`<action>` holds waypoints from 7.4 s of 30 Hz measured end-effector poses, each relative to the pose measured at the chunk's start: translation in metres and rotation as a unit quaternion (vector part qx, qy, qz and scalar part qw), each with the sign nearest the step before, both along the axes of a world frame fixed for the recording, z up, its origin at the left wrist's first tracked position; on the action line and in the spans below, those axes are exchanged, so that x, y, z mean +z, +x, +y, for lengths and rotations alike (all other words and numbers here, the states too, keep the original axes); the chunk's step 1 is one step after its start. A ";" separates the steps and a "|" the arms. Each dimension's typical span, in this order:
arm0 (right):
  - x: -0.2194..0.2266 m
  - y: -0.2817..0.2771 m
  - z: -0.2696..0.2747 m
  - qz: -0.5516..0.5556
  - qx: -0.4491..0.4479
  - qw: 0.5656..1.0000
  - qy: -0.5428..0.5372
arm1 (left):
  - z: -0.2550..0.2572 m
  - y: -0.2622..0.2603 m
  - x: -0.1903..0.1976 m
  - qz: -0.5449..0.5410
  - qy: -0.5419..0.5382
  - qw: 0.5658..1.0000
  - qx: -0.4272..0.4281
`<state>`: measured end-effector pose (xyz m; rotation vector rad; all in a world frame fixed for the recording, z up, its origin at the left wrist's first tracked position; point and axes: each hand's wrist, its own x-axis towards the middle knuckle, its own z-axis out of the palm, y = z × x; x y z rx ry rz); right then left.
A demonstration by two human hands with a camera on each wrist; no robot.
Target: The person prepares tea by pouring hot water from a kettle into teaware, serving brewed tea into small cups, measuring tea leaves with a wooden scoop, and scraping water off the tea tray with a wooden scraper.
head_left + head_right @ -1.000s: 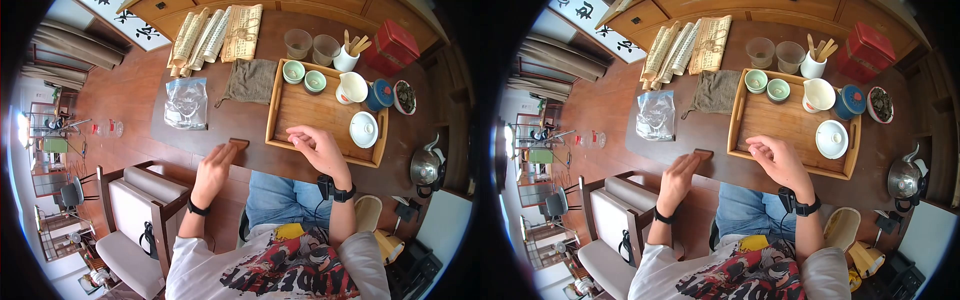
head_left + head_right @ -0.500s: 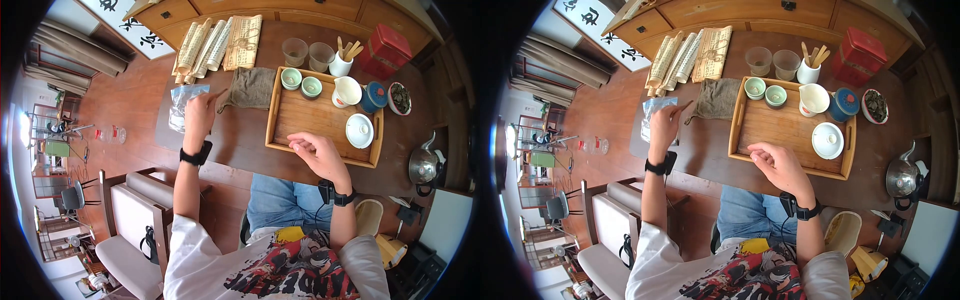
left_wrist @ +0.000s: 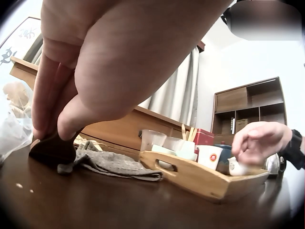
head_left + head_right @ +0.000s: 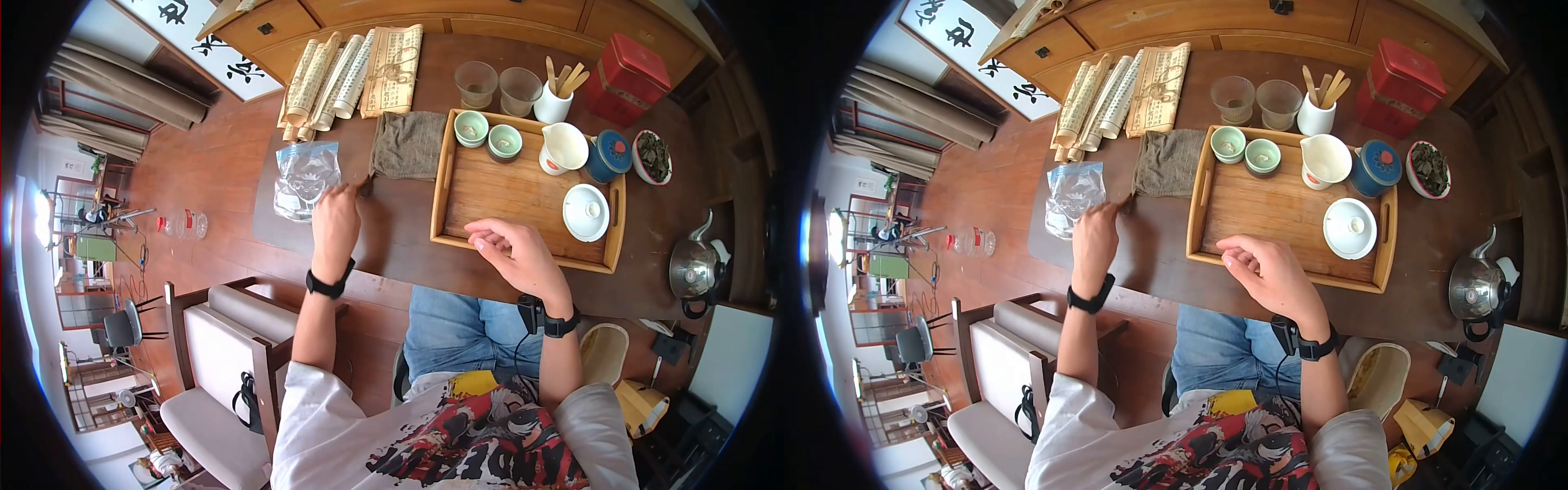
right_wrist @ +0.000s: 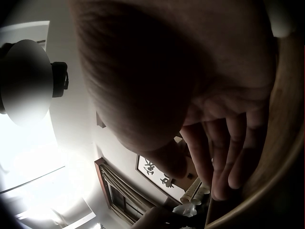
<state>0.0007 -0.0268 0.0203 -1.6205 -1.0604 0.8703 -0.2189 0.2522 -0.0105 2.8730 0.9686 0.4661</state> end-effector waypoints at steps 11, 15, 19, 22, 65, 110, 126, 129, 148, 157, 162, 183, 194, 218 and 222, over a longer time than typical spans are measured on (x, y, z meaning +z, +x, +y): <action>-0.008 0.001 0.003 0.006 0.006 1.000 0.000 | -0.145 -0.032 0.018 0.017 -0.022 0.999 0.018; -0.006 -0.002 0.003 0.004 0.012 1.000 0.010 | -0.113 -0.015 0.047 0.008 -0.111 0.994 -0.006; 0.000 -0.003 0.001 0.003 0.014 1.000 0.006 | -0.071 0.018 0.031 -0.033 -0.107 0.990 -0.082; 0.004 -0.001 -0.004 -0.005 0.006 1.000 0.000 | -0.057 0.043 0.016 -0.028 -0.051 0.986 -0.153; 0.004 0.000 -0.012 -0.003 0.012 1.000 0.012 | -0.122 -0.039 0.029 -0.116 -0.013 0.992 0.043; -0.069 -0.116 0.081 0.021 0.034 0.991 0.124 | -0.123 -0.051 -0.013 -0.155 -0.126 0.980 0.008; -0.041 -0.045 -0.033 0.020 0.034 0.999 0.001 | -0.208 0.012 -0.022 -0.178 -0.118 0.971 -0.107; -0.034 -0.021 -0.071 0.014 0.015 0.999 -0.032 | -0.235 0.037 -0.022 -0.181 -0.140 0.962 -0.149; 0.000 0.028 -0.195 -0.053 -0.084 0.995 -0.032 | -0.310 0.115 0.002 -0.225 -0.200 0.902 -0.311; -0.062 -0.082 -0.010 0.080 0.020 0.985 0.148 | -0.196 -0.019 0.000 -0.105 -0.061 0.989 -0.089; -0.081 -0.104 0.035 0.157 0.011 0.978 0.138 | -0.167 -0.032 -0.012 -0.105 -0.061 0.992 -0.020; -0.026 0.032 -0.206 0.062 -0.204 0.976 -0.037 | -0.334 0.145 -0.017 -0.156 -0.214 0.916 -0.302; -0.013 -0.006 -0.153 0.091 -0.116 0.989 -0.027 | -0.283 0.082 0.002 -0.193 -0.186 0.929 -0.253; -0.067 -0.086 -0.018 0.080 -0.009 0.993 0.088 | -0.213 -0.014 -0.016 -0.139 -0.052 0.987 -0.057; -0.058 -0.053 -0.069 0.051 -0.030 0.997 0.047 | -0.248 0.013 -0.019 -0.146 -0.067 0.979 -0.123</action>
